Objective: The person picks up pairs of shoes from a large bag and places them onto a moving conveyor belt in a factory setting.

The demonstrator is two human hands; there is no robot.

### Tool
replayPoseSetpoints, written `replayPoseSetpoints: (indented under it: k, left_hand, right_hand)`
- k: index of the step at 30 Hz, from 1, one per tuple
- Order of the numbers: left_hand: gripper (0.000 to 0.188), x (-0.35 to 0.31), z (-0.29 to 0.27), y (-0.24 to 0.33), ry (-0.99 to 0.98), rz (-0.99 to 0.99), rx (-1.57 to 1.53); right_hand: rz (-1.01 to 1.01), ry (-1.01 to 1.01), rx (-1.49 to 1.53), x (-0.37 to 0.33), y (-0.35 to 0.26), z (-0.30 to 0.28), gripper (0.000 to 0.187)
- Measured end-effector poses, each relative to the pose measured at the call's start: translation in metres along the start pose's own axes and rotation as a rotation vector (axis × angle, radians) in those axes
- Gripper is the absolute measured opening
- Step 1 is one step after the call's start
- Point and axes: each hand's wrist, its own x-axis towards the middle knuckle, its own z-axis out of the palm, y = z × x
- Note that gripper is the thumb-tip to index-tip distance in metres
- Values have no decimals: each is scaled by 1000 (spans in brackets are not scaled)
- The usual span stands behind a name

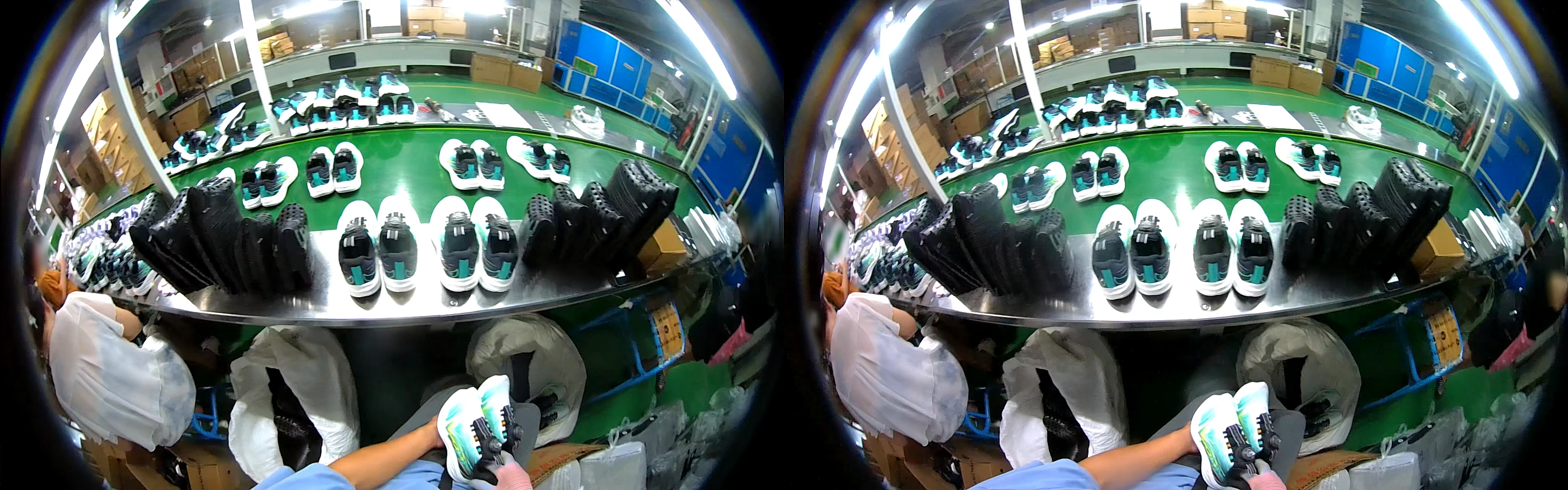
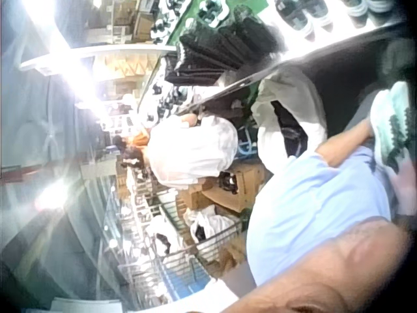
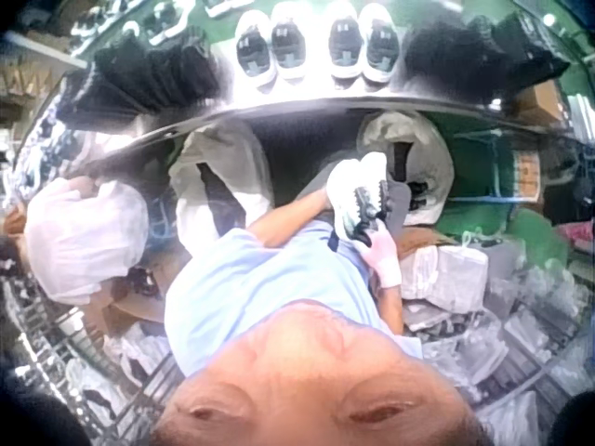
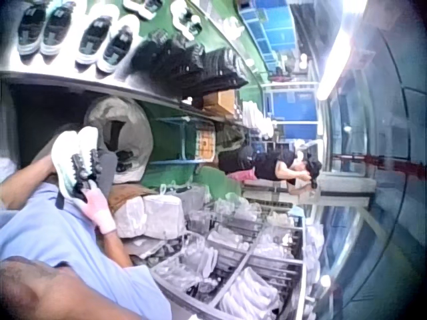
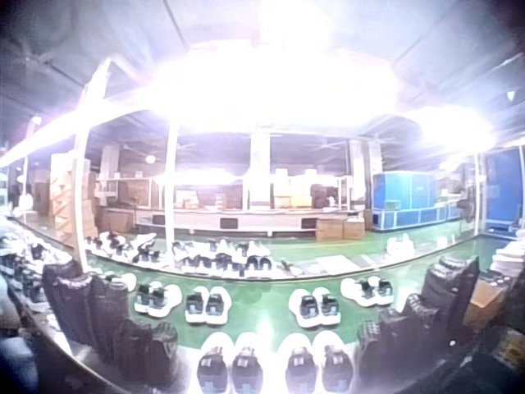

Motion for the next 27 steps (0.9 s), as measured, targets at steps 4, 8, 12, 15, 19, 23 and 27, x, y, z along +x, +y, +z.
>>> replayPoseSetpoints:
  k: [4, 8, 12, 15, 19, 23, 27]
  left_hand:
    - [48, 8, 21, -7, 387, 39, 144]
    - [48, 13, 22, -6, 347, 13, 138]
    - [48, 9, 19, -6, 301, 41, 124]
    - [48, 15, 36, -10, 308, 78, 214]
    - [49, 8, 39, -12, 305, 57, 195]
    - [50, 5, 45, -11, 307, 48, 189]
    - [51, 7, 59, -7, 317, 18, 191]
  right_hand:
    - [14, -33, 1, 0, 14, 1, 40]
    - [1, -2, -12, 0, 20, 6, 43]
    - [-7, 14, -40, 1, 13, 6, 50]
    - [-38, 42, -43, -3, 20, 7, 55]
    - [-20, -46, 25, 3, 8, -7, 54]
    - [-69, -45, 23, 3, 5, -10, 54]
    - [-97, 15, 9, 0, 8, -6, 52]
